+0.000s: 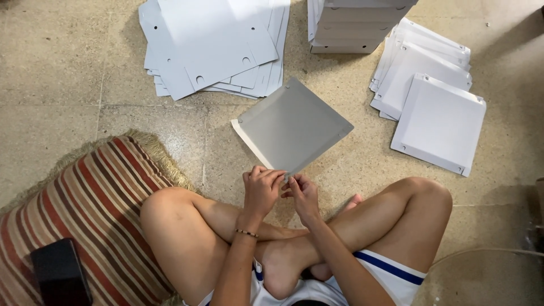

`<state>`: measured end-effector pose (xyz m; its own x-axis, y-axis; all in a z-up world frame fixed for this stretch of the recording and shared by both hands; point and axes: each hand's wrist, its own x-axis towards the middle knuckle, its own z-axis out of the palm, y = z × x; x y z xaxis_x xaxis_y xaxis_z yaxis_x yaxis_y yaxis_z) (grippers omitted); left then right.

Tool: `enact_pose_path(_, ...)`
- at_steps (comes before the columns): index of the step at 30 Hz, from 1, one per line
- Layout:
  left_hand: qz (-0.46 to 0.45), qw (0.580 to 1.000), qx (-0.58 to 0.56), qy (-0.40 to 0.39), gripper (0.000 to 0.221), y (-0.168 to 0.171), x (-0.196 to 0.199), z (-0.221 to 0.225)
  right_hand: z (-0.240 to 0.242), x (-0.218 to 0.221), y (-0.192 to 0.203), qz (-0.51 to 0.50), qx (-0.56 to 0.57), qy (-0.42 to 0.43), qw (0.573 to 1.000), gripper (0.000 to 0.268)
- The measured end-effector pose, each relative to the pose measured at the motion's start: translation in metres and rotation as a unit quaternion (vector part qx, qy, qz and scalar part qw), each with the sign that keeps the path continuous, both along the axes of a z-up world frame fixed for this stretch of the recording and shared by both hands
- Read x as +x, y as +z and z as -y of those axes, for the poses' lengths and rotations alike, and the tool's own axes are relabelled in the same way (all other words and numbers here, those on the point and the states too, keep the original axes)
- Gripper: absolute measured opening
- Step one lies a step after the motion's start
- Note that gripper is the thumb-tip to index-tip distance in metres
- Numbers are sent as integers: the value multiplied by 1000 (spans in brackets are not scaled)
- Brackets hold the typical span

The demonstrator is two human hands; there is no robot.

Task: Assembling cardboard boxes by folding flat sheets along pre-scored lines and stacking the finished products.

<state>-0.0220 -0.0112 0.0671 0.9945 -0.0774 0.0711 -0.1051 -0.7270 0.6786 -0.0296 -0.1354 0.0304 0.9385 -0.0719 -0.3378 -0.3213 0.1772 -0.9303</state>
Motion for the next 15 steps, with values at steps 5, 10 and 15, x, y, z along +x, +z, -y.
enact_pose_path(5, -25, 999, -2, -22, 20, -15, 2, -2, 0, -2, -8, -13, 15, -4, 1000, 22)
enact_pose_path(10, -33, 999, 1, -28, 21, -21, 3, -1, -1, -1, 0, -31, 23, -23, 999, 22)
enact_pose_path(15, -25, 1000, 1, -18, 20, -26, 2, 4, -1, 0, 5, -60, 19, -40, 997, 22)
